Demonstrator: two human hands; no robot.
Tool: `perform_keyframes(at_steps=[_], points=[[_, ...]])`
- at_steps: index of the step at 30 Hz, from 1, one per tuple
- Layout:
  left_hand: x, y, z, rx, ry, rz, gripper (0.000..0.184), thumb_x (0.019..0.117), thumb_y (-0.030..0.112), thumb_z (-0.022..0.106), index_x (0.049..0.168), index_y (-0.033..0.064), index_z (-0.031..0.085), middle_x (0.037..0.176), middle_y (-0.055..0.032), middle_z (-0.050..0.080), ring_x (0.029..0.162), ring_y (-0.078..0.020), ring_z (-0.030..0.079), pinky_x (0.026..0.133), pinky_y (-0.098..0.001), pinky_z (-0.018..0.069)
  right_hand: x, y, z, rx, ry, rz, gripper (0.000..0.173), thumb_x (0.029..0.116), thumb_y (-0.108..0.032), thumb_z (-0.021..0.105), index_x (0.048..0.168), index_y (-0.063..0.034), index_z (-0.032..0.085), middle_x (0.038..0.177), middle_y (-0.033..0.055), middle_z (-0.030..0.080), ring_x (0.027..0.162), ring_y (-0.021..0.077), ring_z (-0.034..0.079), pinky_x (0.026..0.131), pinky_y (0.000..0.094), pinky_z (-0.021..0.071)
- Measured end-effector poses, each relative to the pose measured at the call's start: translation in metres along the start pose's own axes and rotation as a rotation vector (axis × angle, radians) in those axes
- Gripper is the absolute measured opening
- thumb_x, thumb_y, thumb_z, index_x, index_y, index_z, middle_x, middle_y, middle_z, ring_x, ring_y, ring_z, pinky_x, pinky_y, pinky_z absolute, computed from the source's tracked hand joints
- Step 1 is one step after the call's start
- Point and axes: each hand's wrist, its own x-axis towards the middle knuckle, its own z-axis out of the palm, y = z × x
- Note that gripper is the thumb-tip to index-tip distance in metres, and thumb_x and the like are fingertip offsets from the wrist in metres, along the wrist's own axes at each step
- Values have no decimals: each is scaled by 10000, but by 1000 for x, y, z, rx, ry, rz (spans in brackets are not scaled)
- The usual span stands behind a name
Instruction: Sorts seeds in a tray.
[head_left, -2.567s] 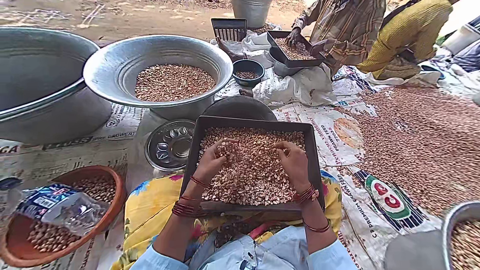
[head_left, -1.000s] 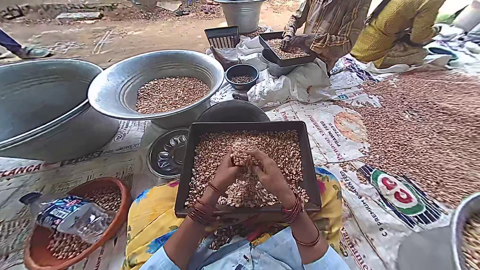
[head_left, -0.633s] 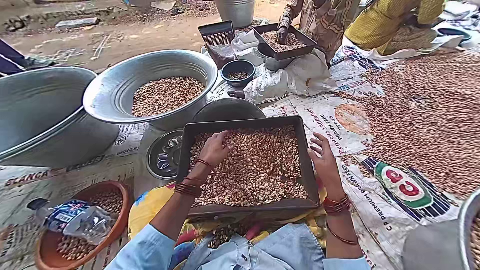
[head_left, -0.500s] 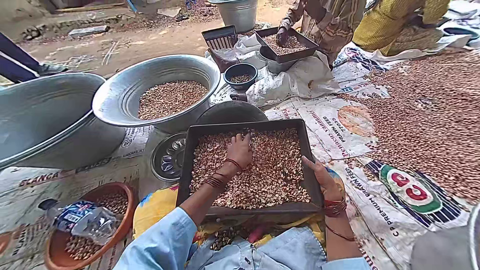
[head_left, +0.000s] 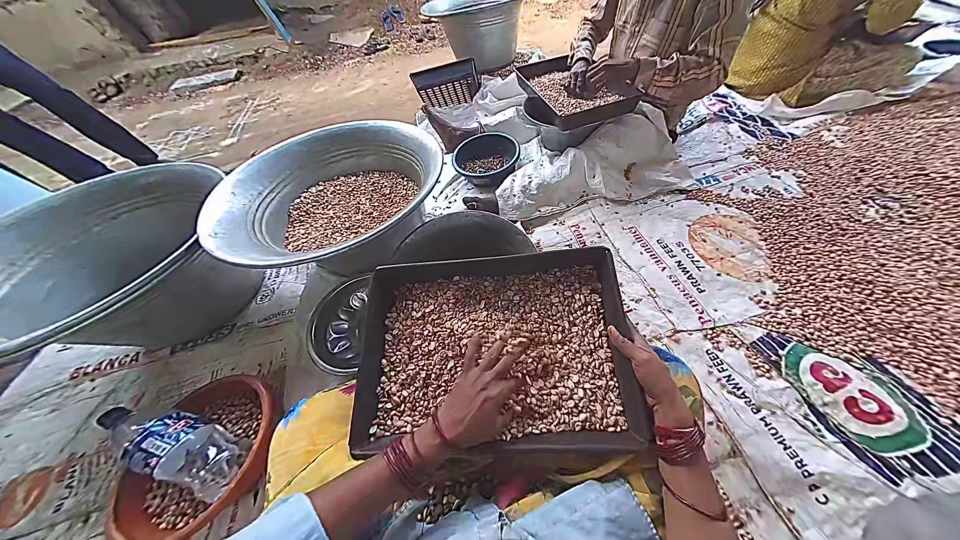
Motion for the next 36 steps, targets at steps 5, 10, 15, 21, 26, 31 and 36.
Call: perform_keyframes(at_steps=[5,10,15,21,26,31,36], points=[[-11,-70,-20,159,99,-168,337,657,157,862,939,5,757,1576,-284,403,1424,-572,378,1078,-827,216,4,-2,2,-28,5,6,567,1081,-119,428,1599,-29,216,1505,110,459,1198,-39,541,969,113,447],[71,-52,-40,-71,-145,-625,830,788,154,766,1557,188,458,1659,-303,173,1517,-567,109,1099,-762,254,5,1,0,-52,-14,-36,595,1071,-119,425,1604,-10,184,1536,140,418,1228,-33,529,990,109,438],[117,10,-17,-184,-159,-395,710,924,424,640,1571,217,432,1657,-264,234,1517,-531,184,1025,-695,421,-1,5,-1,-68,1,-53,572,1086,-146,381,1609,-13,187,1566,148,393,1269,-22,511,1016,117,430],[60,20,-11,-148,-205,-103,577,869,423,752,1417,301,618,1623,-188,375,1512,-505,249,1118,-819,132,-2,6,-2,-99,5,-37,548,1086,-147,383,1590,-3,221,1477,114,474,1167,-51,546,957,104,447],[11,-34,-44,-12,-206,-349,603,707,73,821,1290,171,704,1565,-253,416,1373,-542,428,979,-695,434,1,4,0,-74,-14,-40,554,1074,-138,408,1580,3,231,1458,105,486,1167,-55,544,960,105,447],[-25,-70,-84,-68,155,-518,376,901,145,701,1276,171,710,1443,-186,565,1199,-403,635,900,-588,552,-5,6,-2,-96,-11,-42,562,1077,-163,404,1587,-6,229,1464,98,482,1145,-68,551,925,95,462],[-103,-105,-84,-60,445,-825,524,957,188,671,1444,39,548,1361,-283,580,1099,-464,645,910,-629,516,-19,15,-6,-163,22,-66,488,1057,-177,425,1493,36,375,1309,70,585,1071,-78,576,912,93,468]])
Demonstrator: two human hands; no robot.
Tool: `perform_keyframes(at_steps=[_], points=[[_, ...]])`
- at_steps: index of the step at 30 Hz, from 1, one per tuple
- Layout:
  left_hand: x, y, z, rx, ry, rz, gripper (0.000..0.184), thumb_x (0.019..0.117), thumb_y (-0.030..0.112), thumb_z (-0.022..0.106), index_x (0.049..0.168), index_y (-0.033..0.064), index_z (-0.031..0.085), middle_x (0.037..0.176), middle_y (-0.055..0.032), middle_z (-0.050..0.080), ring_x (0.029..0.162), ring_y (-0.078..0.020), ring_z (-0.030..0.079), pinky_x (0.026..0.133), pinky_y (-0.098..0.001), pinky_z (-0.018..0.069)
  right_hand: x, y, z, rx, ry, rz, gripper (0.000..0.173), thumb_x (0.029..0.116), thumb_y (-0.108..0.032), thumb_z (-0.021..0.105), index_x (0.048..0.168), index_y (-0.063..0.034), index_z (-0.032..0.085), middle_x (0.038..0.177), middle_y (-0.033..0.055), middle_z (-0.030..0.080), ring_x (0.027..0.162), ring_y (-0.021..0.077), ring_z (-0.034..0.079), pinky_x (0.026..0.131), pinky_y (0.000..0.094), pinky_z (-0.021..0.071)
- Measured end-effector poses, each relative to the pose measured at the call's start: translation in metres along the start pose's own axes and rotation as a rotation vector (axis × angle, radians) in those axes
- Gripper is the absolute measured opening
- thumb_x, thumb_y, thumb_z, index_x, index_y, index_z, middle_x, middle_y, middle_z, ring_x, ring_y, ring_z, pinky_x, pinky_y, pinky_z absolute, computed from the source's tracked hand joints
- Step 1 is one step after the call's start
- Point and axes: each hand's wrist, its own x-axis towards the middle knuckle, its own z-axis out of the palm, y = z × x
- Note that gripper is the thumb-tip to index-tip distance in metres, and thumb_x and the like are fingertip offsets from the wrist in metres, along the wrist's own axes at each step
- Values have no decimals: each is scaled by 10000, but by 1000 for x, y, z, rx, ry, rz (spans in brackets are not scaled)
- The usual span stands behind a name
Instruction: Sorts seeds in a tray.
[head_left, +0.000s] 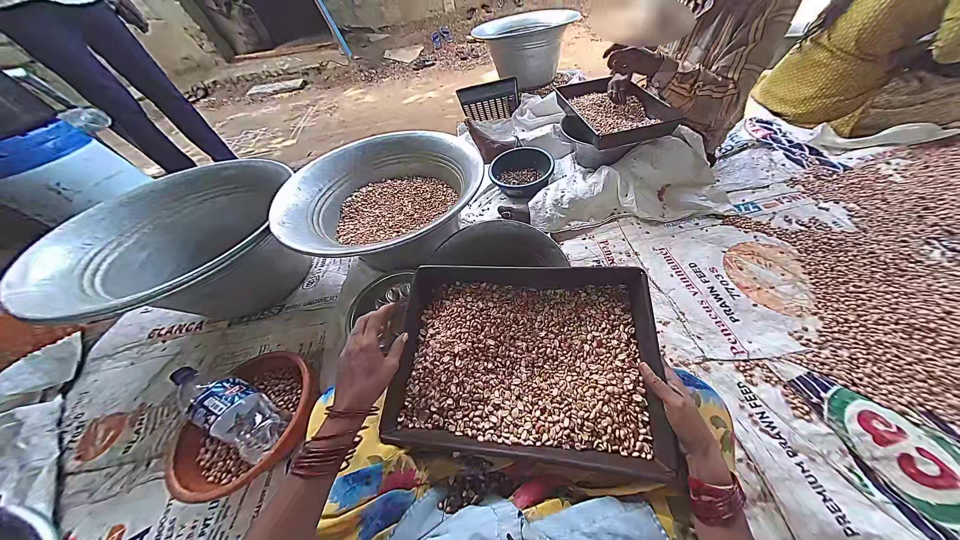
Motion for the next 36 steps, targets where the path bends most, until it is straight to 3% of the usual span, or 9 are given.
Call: perform_keyframes(at_steps=[3,7,12,16,19,25,32,34,36], points=[[-14,-46,11,-309,-366,-270,567,1009,280,639,1492,20,494,1353,-257,620,1229,-363,627,1071,-550,455,0,-6,4,39,19,40,429,1091,-148,392,1479,35,393,1234,62,603,995,-56,593,861,115,488],[-28,-45,29,-756,-383,-490,405,1054,189,518,1419,17,484,1118,-107,667,896,-67,666,827,-278,560,-3,-32,11,37,-39,44,435,1097,-138,392,1497,33,383,1301,116,586,1042,18,596,886,195,500],[-42,-5,-20,-906,-516,-445,574,1025,251,442,1526,63,235,1098,66,582,891,72,622,812,-155,539,-35,-49,-16,194,63,70,427,1038,-164,467,1442,-24,457,1078,23,687,853,13,672,767,204,574],[-47,12,-51,-1056,-552,-398,394,1057,215,385,1445,151,389,1016,115,701,865,23,698,794,-195,601,-45,-47,-14,264,228,80,298,1100,-185,414,1273,-28,599,967,10,723,819,2,685,731,191,577],[-54,-14,-44,-1091,-391,-493,253,1081,342,425,1193,189,592,913,84,724,831,-16,706,737,-226,595,-72,-63,16,208,127,78,344,1078,-164,411,1380,-27,503,1053,-7,700,880,-28,674,792,171,574],[-75,41,-82,-1107,-393,-471,302,1118,240,280,1341,131,452,992,105,664,876,68,655,756,-134,564,-65,-36,-4,381,206,44,263,1038,-119,396,1174,-66,616,877,-8,757,733,35,723,645,218,613],[-74,32,-101,-1116,-69,-436,296,1087,269,335,1246,200,576,979,175,699,877,85,666,787,-134,569,-93,-79,12,426,235,-120,299,986,-121,419,1255,-130,551,952,-93,755,821,-27,718,716,172,614],[-72,23,-74,-1035,-153,-515,270,1101,279,363,1171,145,587,869,121,647,750,62,628,671,-142,536,-76,-48,7,433,239,-21,271,1009,-120,435,1241,-73,567,906,-25,738,755,20,712,652,212,609],[-77,14,-55,-1033,-333,-576,390,1094,362,341,1304,129,572,1017,43,693,875,-2,669,777,-220,569,-70,-26,0,435,204,53,288,1039,-130,416,1277,-56,560,939,12,734,782,51,710,681,239,608]])
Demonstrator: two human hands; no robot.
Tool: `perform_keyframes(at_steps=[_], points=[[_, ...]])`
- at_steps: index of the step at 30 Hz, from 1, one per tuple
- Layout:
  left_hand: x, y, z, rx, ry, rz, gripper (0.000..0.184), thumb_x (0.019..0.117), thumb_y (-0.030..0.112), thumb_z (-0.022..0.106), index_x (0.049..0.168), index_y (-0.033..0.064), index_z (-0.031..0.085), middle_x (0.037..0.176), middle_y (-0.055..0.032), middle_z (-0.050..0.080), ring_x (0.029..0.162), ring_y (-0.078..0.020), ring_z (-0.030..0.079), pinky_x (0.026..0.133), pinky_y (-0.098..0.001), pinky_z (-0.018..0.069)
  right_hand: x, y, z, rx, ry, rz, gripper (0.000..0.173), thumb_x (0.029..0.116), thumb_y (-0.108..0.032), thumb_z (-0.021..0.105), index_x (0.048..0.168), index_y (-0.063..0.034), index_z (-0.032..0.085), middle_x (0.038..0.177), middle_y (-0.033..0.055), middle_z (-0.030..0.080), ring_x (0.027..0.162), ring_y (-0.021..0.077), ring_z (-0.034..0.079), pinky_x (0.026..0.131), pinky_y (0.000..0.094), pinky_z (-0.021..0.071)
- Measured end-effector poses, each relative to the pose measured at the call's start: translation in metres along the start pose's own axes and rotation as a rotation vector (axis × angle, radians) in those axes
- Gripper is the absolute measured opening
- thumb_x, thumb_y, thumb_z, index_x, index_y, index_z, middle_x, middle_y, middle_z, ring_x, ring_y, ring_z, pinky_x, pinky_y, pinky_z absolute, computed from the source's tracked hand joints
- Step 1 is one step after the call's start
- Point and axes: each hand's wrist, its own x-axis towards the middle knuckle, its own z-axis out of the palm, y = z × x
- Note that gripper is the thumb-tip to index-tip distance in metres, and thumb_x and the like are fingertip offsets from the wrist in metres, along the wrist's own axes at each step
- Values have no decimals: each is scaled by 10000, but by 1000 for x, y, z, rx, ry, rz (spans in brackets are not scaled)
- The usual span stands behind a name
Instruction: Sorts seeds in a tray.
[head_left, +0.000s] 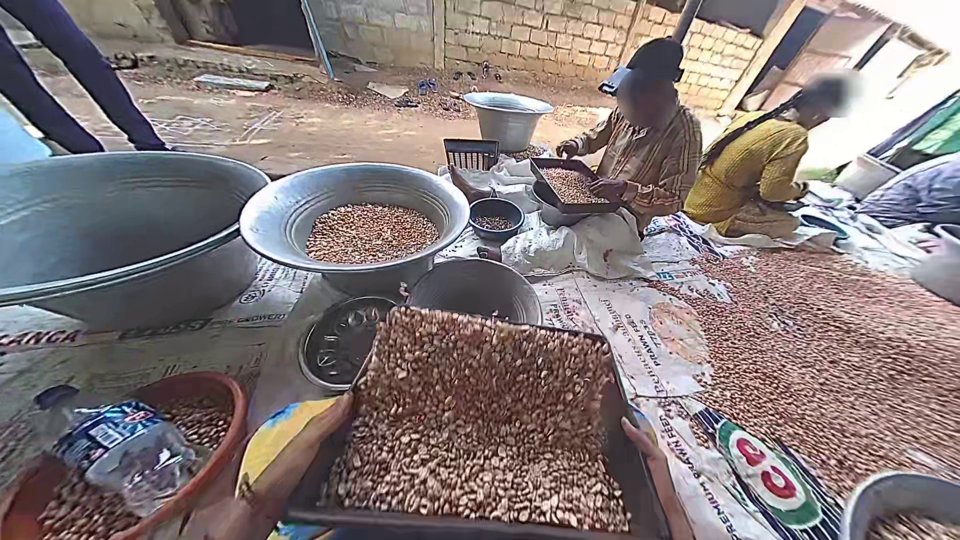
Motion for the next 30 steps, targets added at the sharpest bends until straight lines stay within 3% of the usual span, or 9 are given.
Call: perform_keyframes(at_steps=[3,6,9,12,16,20,22,25,30], points=[[-9,-5,0,-4,-12,-54,412,1098,333,318,1406,123,494,1081,50,670,903,25,654,793,-187,555,-16,-1,2,-24,47,42,270,1057,-117,394,1239,-79,590,922,-23,742,768,10,709,678,192,600],[-24,18,0,-32,70,66,324,1111,291,307,1207,170,592,942,130,699,837,76,663,747,-134,562,-30,-21,13,45,68,-12,273,1040,-112,399,1153,-94,646,884,-15,764,746,22,727,646,201,613],[-36,44,-10,-40,98,227,316,1091,311,318,1205,222,600,991,181,713,910,84,671,809,-138,570,-43,-45,27,85,38,-132,276,1026,-116,372,1160,-141,612,904,-71,767,781,-13,725,674,178,614],[-46,72,29,2,325,47,323,1135,211,284,1122,105,588,857,97,582,764,51,591,733,-144,502,-27,-27,26,75,12,-67,279,1047,-132,381,1147,-138,641,904,-55,767,785,6,725,687,206,618],[-12,8,-14,19,-52,6,353,1106,363,334,1278,145,553,1018,81,679,868,22,664,747,-189,567,-2,7,9,-39,22,44,293,1028,-96,443,1293,-50,559,954,-12,720,785,6,693,684,188,591],[-44,57,24,112,282,-119,325,1134,237,284,1119,138,593,827,102,630,738,47,619,696,-163,528,-22,-10,17,-11,53,67,285,1024,-96,431,1263,-63,582,936,-15,734,767,9,705,667,187,599],[-42,51,-11,55,72,146,320,1102,222,292,1181,170,597,951,162,706,882,82,669,798,-146,569,-28,-29,24,56,44,-11,259,972,-110,468,1180,-92,622,882,-25,749,735,5,714,633,180,602],[-41,56,-22,48,101,327,265,1092,255,368,1192,231,613,1018,227,715,964,111,656,890,-140,546,-35,-39,27,126,27,-92,203,915,-153,555,1089,-141,659,857,-38,772,732,12,731,636,197,616],[-1,1,-12,53,60,49,333,1082,323,378,1250,133,593,994,100,708,874,47,670,780,-177,573,-1,9,3,51,18,80,296,1010,-98,481,1285,-49,578,981,25,734,825,44,712,706,220,609]])
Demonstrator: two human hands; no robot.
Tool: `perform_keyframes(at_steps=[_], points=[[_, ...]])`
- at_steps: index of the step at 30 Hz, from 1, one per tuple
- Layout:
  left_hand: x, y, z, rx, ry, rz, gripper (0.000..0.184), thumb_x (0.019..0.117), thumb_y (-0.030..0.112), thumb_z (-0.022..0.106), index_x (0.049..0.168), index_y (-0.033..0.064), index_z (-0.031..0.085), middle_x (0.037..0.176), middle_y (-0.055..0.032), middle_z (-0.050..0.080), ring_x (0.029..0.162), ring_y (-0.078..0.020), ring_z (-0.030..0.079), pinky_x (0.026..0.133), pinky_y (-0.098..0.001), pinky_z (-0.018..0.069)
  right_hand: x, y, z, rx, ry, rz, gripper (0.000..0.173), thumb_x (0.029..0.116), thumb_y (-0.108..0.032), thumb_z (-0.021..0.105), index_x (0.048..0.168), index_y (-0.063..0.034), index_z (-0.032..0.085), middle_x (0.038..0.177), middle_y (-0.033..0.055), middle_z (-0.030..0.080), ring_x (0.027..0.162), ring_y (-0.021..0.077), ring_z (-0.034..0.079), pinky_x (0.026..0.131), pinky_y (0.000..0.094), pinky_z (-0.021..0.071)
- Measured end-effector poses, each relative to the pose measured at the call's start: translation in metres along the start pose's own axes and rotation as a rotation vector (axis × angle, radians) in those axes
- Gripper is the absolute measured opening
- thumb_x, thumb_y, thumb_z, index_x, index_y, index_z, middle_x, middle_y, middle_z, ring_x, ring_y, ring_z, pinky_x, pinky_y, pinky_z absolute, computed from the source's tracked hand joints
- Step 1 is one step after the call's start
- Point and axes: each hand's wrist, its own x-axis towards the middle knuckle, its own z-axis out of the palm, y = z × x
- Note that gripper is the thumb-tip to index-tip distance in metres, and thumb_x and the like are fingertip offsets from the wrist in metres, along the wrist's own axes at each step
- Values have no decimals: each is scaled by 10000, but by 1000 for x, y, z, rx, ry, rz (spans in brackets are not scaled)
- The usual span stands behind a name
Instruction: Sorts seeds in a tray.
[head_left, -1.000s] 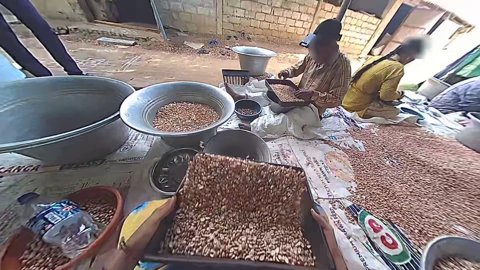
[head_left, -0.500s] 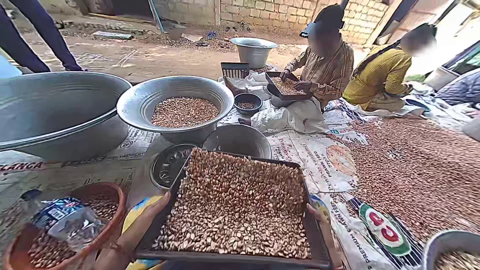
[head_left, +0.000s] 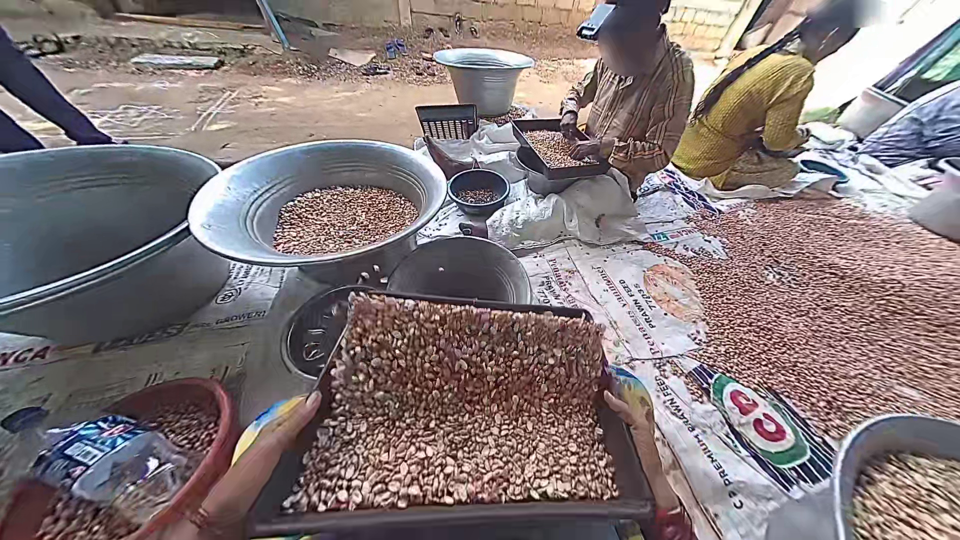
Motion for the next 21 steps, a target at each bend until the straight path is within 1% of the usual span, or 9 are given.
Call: perform_keyframes(at_steps=[3,6,8,11,13,14,17,20,21], points=[[-9,0,0,12,-25,-75,342,1103,305,343,1261,132,591,959,84,714,844,23,686,767,-201,590,-13,0,-1,-23,31,39,325,1010,-87,483,1327,-49,546,1003,12,740,828,26,717,707,203,611],[-20,23,0,23,63,-1,295,1103,294,356,1158,169,618,875,131,707,766,59,676,688,-159,582,-25,-25,12,-46,58,-42,321,998,-106,489,1305,-51,563,977,-3,735,798,11,711,672,185,604],[-37,49,0,-36,106,128,292,1100,243,335,1214,183,596,943,181,705,857,90,670,773,-135,572,-37,-47,25,-4,62,-131,295,976,-106,481,1252,-80,581,938,-31,747,788,0,716,666,178,607],[-37,62,-1,-23,116,267,289,1086,213,334,1180,224,607,973,236,713,909,124,656,832,-118,554,-38,-57,32,30,26,-200,257,1009,-140,425,1224,-132,565,937,-90,758,827,-27,722,715,171,615],[-23,40,12,61,171,163,270,1087,242,371,1100,145,622,875,165,645,800,103,612,739,-123,519,-15,-33,19,-25,47,-154,249,1049,-164,443,1239,-95,589,954,-48,744,837,-5,711,731,198,609],[-23,33,22,75,163,70,301,1116,251,372,1135,75,616,886,99,628,791,61,604,733,-156,518,-4,-18,9,-50,42,-123,257,1071,-158,454,1270,-61,586,990,-15,730,857,11,701,752,209,599],[-12,1,14,32,16,-89,382,1107,308,361,1297,67,588,1004,27,697,863,-5,669,785,-224,568,0,1,-7,-112,2,-7,371,1062,-145,447,1420,-58,487,1136,-6,692,928,-20,672,773,167,573],[-17,-5,6,56,16,-110,393,1112,300,362,1336,56,574,1031,22,690,865,10,660,786,-202,556,-15,-2,-5,-127,46,29,372,1068,-126,450,1431,-51,482,1146,0,700,902,-23,685,741,156,581],[-19,3,6,69,37,-72,370,1112,295,359,1296,71,587,992,51,686,840,33,658,764,-179,558,-17,-9,-1,-138,42,4,383,1066,-134,446,1438,-47,479,1164,4,684,916,-25,673,752,153,566]])
